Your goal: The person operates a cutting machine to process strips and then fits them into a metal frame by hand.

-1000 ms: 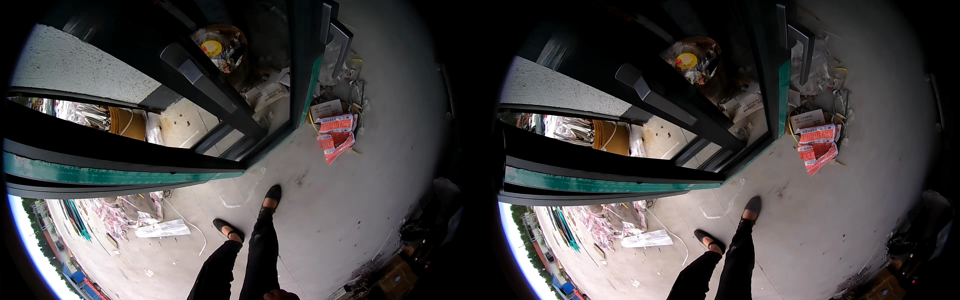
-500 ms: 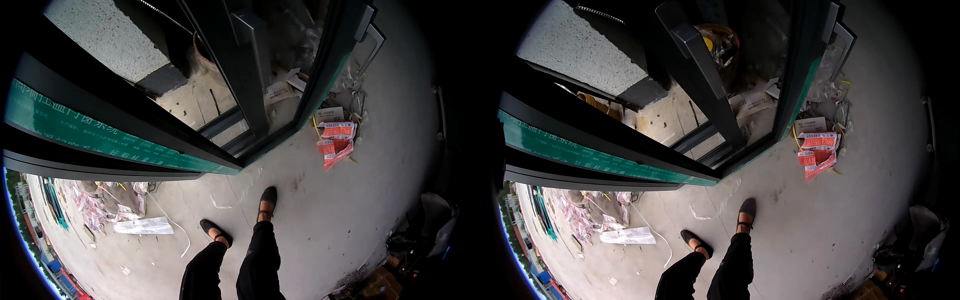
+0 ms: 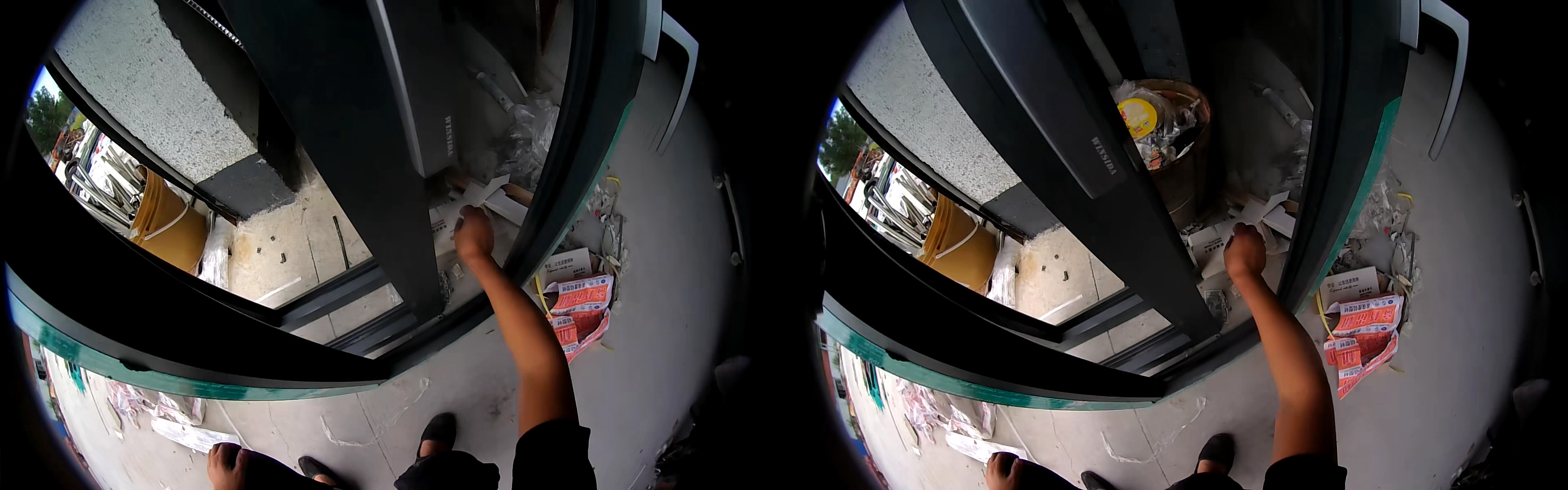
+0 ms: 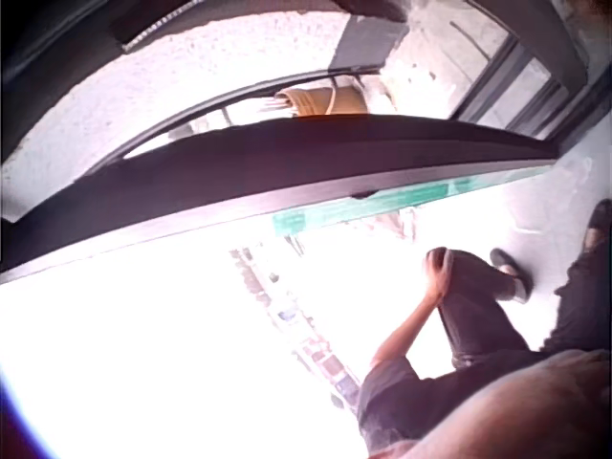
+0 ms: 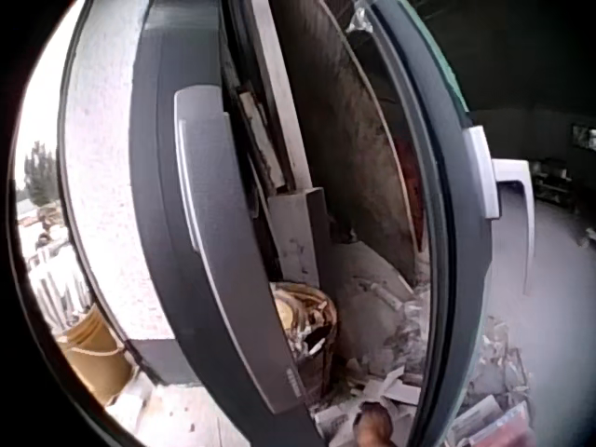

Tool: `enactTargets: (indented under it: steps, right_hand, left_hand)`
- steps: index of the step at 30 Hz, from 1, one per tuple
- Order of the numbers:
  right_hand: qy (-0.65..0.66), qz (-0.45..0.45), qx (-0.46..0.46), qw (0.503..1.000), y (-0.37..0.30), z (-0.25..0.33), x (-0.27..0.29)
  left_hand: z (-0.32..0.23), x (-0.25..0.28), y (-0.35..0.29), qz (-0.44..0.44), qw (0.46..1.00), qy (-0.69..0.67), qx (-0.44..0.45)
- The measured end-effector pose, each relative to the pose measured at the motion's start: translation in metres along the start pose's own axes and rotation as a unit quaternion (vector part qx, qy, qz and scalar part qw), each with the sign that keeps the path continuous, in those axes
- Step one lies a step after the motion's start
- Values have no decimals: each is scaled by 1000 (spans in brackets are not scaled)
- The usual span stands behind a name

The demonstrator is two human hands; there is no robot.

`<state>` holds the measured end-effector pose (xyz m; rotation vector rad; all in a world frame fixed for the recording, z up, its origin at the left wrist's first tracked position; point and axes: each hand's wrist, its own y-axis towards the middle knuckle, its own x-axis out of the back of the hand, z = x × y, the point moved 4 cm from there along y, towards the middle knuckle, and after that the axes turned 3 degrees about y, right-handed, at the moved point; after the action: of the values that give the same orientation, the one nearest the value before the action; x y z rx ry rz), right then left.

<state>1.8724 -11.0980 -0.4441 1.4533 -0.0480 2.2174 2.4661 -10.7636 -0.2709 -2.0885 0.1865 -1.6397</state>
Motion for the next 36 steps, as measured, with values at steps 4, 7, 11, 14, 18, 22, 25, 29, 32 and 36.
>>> enactTargets:
  steps: [4, 7, 11, 14, 18, 22, 25, 29, 32, 36]
  right_hand:
    - [-2, 35, 35, 999, 83, -44, -73]
    - [-74, 34, 32, 996, 128, -131, -88]
    - [-131, 64, 12, 989, 142, -85, -128]
    - [-123, 190, -76, 971, 119, -64, -132]
    - [-175, 242, -97, 950, 102, -84, -103]
    - [-212, 140, -60, 965, 92, -84, -79]
    - [-228, 113, -52, 966, 74, -58, -69]
    - [-176, -101, 3, 979, 61, -58, -10]
    - [-156, -162, 110, 968, 52, -31, 31]
    - [-90, -214, 235, 944, 22, 17, 84]
  left_hand:
    - [2, -23, 11, -68, 993, -45, 86]
    - [-13, -38, 6, -135, 983, -86, 87]
    - [-50, -10, -33, -150, 980, -60, 113]
    - [-51, 2, -49, -112, 977, 9, 183]
    - [-54, 4, -57, -130, 967, -8, 220]
    - [-19, 1, -62, -128, 951, -144, 242]
    - [47, 4, -54, -172, 954, -186, 160]
    - [55, 24, 7, -258, 935, -220, 106]
    - [59, 47, 48, -276, 935, -212, 64]
    - [56, 63, 92, -320, 926, -199, 34]
